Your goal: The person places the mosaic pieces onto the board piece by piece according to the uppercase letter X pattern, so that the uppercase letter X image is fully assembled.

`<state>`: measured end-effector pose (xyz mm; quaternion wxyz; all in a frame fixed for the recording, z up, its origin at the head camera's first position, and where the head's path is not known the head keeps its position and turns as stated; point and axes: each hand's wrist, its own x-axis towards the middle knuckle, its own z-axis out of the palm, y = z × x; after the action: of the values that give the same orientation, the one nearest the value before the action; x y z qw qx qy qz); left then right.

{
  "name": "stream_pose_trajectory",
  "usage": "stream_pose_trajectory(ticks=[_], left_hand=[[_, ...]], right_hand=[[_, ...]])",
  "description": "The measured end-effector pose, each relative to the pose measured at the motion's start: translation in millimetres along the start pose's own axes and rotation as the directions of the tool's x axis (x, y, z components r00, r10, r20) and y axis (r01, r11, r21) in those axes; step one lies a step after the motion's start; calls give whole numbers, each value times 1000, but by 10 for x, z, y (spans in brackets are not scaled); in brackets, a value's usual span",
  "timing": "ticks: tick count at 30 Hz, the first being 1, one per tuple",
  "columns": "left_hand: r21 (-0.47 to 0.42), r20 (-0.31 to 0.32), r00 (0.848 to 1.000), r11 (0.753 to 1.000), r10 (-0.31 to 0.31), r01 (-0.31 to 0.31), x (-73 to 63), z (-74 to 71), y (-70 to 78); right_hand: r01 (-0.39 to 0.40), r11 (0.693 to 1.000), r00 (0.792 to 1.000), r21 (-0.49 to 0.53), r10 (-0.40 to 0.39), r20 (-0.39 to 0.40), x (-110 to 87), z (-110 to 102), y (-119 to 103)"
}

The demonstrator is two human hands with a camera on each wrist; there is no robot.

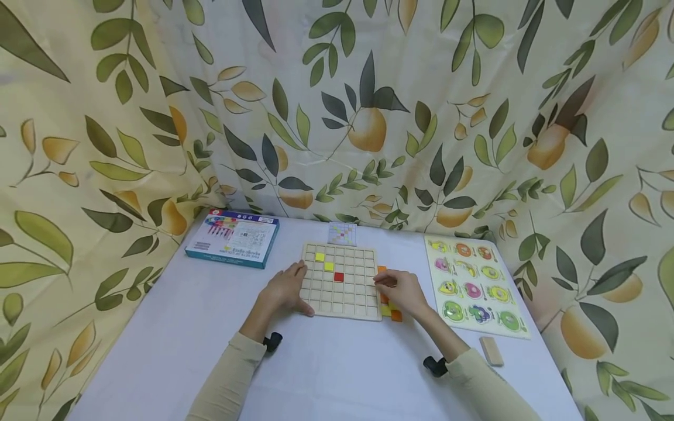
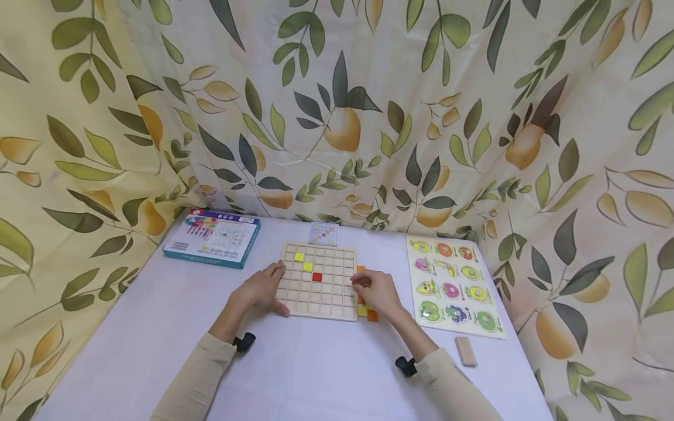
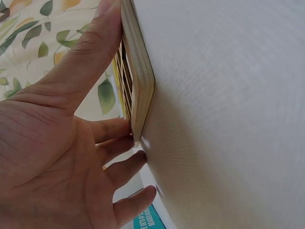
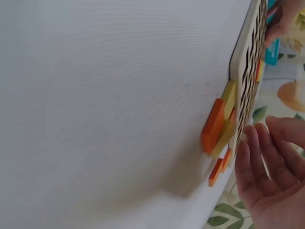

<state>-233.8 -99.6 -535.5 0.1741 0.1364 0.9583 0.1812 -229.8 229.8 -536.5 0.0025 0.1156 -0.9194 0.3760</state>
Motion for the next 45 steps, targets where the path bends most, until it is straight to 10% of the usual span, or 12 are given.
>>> stream_pose_trajectory(ticks=[28,45], left_hand=[[8,-16,1000,1000,-1,1,-5,35,7],[22,-16,1000,1000,12,-11,-1,19,0]], right_hand=[[-14,998,997,-63,18,69,-363,-125,281],[-70,997,997,-35,70,-21,-351,-155,295]])
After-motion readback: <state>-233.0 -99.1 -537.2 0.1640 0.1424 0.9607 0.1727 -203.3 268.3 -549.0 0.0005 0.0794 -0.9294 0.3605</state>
